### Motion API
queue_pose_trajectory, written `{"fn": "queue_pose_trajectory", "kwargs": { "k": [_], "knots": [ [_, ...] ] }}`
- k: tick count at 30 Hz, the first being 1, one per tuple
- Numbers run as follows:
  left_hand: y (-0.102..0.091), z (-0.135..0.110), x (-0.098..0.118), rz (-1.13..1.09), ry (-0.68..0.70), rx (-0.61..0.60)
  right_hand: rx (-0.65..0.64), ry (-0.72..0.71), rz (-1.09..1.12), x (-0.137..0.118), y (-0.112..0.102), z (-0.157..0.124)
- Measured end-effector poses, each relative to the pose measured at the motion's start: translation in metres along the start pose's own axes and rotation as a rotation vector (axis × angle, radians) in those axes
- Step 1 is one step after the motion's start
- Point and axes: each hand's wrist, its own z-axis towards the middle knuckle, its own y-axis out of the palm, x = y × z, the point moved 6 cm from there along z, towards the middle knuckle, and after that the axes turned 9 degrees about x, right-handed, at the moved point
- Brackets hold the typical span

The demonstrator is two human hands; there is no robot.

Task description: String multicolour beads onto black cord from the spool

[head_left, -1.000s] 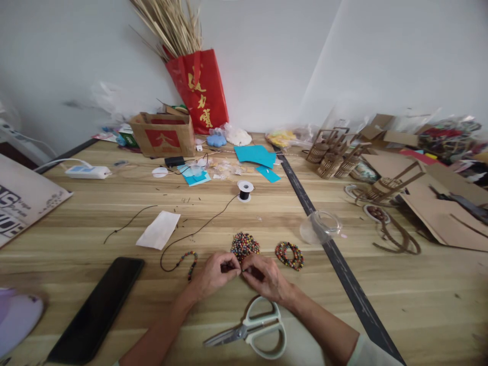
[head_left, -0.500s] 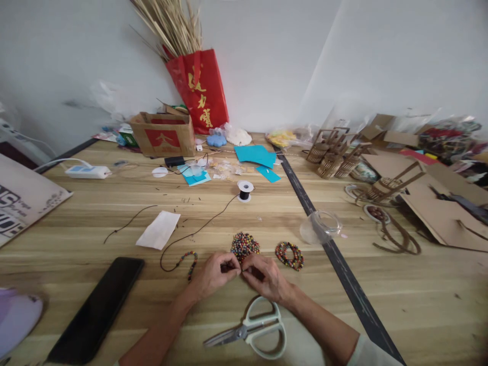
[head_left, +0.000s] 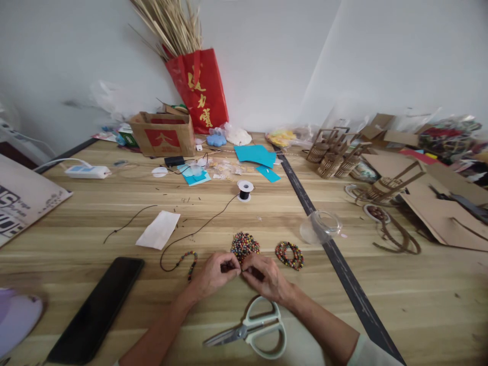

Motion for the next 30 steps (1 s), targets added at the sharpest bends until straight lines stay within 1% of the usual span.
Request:
{"fn": "queue_pose_trajectory", "kwargs": {
  "k": [14,20,30],
  "knots": [
    [-0.0022,-0.0008,0.0049,0.024,-0.011,0.01,-0.009,0.004,0.012,0.0008,0.0003,-0.0004],
    [-0.0022,-0.0007,0.006,0.032,-0.032,-0.003,-0.018,0.015,0.007,0.0021,0.0003,-0.0008],
    [-0.0019,0.0009,0.0054,0.009,-0.013,-0.005,-0.027,0.017,0.04,-0.001,-0.001,0.0007]
  ]
}}
